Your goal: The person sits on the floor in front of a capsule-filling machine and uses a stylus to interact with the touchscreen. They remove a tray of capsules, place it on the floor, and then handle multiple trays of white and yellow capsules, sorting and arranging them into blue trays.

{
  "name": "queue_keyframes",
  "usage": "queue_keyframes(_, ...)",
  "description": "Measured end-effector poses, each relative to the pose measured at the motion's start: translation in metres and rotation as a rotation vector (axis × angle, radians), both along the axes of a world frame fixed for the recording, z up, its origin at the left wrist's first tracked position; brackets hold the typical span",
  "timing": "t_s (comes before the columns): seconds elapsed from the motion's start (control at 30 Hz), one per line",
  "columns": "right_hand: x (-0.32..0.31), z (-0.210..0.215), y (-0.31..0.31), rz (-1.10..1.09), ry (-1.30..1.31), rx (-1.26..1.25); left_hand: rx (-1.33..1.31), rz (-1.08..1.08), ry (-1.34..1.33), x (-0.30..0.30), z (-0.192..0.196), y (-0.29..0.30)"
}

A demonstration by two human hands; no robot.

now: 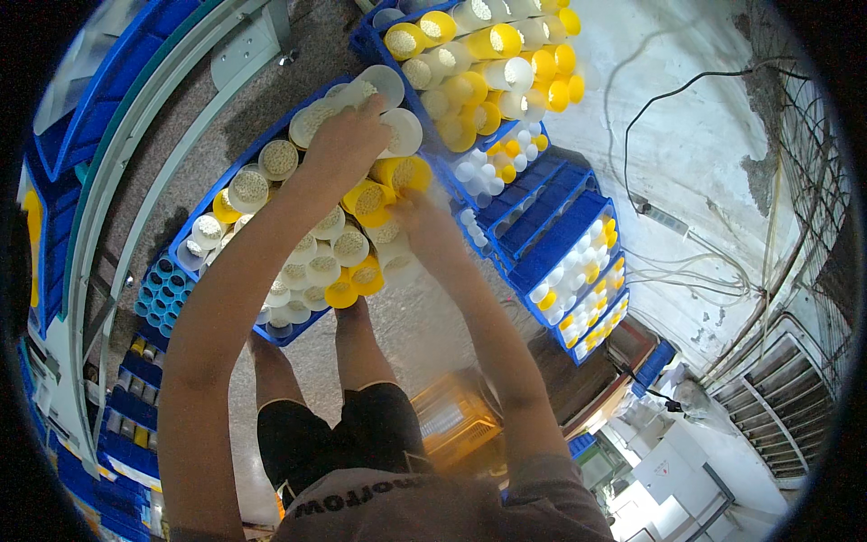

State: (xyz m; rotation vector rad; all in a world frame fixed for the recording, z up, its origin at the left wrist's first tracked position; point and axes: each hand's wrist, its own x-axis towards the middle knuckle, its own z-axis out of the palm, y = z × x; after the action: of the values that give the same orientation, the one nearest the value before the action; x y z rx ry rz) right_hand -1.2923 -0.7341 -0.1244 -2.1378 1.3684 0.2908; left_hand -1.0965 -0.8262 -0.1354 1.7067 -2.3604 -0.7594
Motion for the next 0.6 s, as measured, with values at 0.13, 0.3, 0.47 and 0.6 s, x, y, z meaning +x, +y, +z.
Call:
queue_keyframes(0.13,-0.007,-0.001,0.004,0.035,-0.059,-0.071,0.046,0.073,0.001,0.018,0.008,0.02)
queue_keyframes(0.3,-0.004,-0.003,0.004,-0.023,-0.031,-0.031,0.079,0.192,0.035,0.025,0.007,0.022)
queue_keyframes(0.47,0.0,-0.004,0.0,-0.135,-0.104,0.047,0.097,0.09,0.157,0.006,0.007,-0.005)
queue_keyframes(0.6,-0.001,0.001,0.0,0.008,-0.1,-0.075,0.347,0.165,0.246,0.005,0.025,-0.006)
